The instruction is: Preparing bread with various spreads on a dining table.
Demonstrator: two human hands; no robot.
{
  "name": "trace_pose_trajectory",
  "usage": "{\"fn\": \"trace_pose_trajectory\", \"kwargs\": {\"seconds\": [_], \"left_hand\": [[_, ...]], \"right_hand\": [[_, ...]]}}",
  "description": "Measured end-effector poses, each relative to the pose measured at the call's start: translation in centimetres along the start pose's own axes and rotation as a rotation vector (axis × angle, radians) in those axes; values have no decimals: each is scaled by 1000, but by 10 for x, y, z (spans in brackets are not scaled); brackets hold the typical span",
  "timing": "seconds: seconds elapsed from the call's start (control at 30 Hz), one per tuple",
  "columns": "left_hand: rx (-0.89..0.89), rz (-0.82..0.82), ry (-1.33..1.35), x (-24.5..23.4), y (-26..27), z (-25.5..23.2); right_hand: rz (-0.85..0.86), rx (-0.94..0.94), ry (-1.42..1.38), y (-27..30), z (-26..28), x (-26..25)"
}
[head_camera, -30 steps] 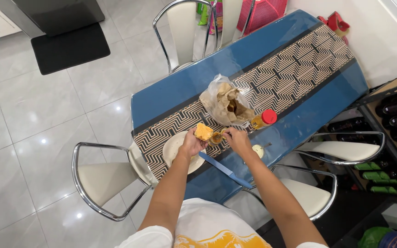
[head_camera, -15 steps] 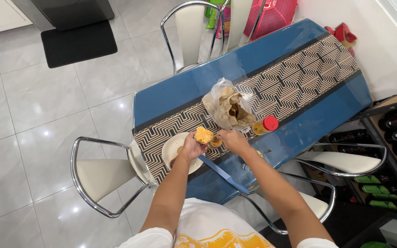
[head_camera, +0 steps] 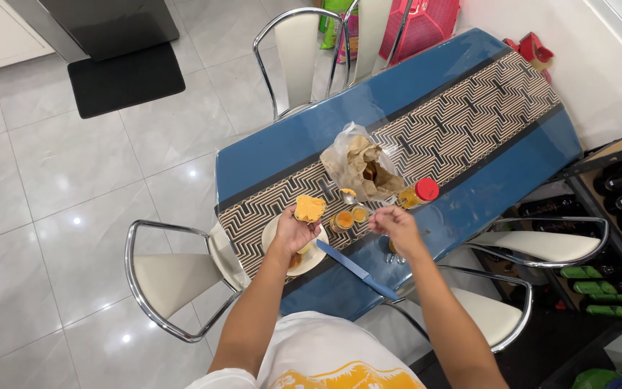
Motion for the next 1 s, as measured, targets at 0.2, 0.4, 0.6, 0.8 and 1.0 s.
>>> {"fn": "trace_pose_trajectory", "kwargs": {"seconds": [0.2,0.4,0.6,0.8,1.0], "left_hand": [[22,148,73,29,43,-13],[-8,260,123,50,73,-4],[-81,286,208,65,96,-8],[-134,307,210,60,100,-16],[-150,289,135,61,107,-21]], "right_hand": [[-174,-153,175,33,-17,56],[-376,-628,589,79,43,150],[-351,-672,647,84,42,174],[-272,-669,582,87,37,172],[-228,-780,746,95,55,175]]}}
Point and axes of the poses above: each hand's wrist, its own y-axis away from the middle knuckle, its own x-axis out of the palm, z = x × y, the point moved 8 cm from there along -y, towards the middle knuckle, and after that the axes turned 2 degrees about -y, right-handed, at the moved point
